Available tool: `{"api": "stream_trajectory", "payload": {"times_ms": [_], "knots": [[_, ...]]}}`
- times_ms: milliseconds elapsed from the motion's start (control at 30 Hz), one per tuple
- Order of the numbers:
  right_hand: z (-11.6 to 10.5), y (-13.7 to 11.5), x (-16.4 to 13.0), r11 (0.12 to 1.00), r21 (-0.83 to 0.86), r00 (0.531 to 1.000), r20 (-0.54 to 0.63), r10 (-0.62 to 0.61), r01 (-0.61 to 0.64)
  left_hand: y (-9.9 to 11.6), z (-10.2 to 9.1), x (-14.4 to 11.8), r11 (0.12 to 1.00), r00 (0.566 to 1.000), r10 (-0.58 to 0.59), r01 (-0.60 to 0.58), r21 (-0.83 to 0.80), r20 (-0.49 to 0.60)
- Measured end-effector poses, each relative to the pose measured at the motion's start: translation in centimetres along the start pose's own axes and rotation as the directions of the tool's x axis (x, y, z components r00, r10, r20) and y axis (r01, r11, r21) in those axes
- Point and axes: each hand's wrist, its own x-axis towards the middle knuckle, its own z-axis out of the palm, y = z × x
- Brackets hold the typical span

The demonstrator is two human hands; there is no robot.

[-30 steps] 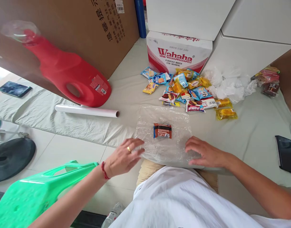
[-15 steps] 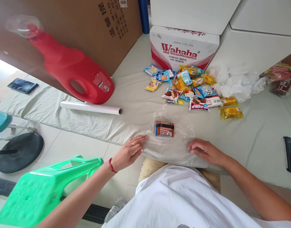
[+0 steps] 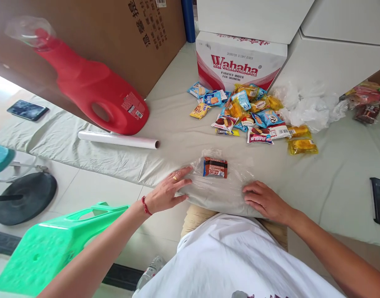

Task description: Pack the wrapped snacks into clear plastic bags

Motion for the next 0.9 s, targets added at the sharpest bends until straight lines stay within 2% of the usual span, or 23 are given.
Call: {"api": "stream_trajectory", "payload": {"times_ms": [100,233,333,400,500,633,733,800,833,900], "knots": [[-0.6,-0.1,0.3,0.993,0.117,0.998,-0.061,-0.021,0.028,-0.2,-0.4,0.3,0.996,0.998,-0.066,0.065,-0.065,-0.014],[-2.7,0.1,1.4,0.966,0.26,0.994,-0.108,0.025,0.004,-0.4,-1.4,1.3,0.977,0.991,-0.129,0.12,-0.175,-0.038],[-4.0,0.8,2.2,0.919,0.389,0.988,-0.106,0.115,-0.065,-0.7,-2.3,2.2,0.928,0.978,-0.185,0.141,-0.346,-0.096],[-4.4,1.5,2.6,0.857,0.496,0.973,-0.092,0.211,-0.139,-0.9,-2.8,2.9,0.874,0.962,-0.246,0.167,-0.456,-0.12],[-4.5,2.5,3.4,0.719,0.65,0.924,-0.066,0.376,-0.246,-1.3,-2.8,4.1,0.791,0.916,-0.379,0.244,-0.561,-0.135],[-3.9,3.4,4.7,0.569,0.759,0.835,-0.06,0.547,-0.318,-2.0,-1.9,5.9,0.736,0.822,-0.53,0.323,-0.596,-0.21],[-3.3,4.2,5.4,0.534,0.748,0.755,-0.068,0.652,-0.393,-2.6,-0.9,7.3,0.719,0.776,-0.59,0.378,-0.583,-0.224],[-3.1,4.7,5.6,0.577,0.657,0.706,-0.095,0.702,-0.485,-2.8,-0.5,7.9,0.705,0.745,-0.631,0.433,-0.561,-0.218],[-3.2,4.9,5.6,0.617,0.582,0.696,-0.116,0.708,-0.53,-2.9,-0.3,8.2,0.707,0.733,-0.642,0.454,-0.542,-0.223],[-3.7,5.1,5.7,0.714,0.399,0.709,-0.191,0.679,-0.575,-2.9,-0.1,8.6,0.727,0.727,-0.64,0.469,-0.501,-0.249]]}}
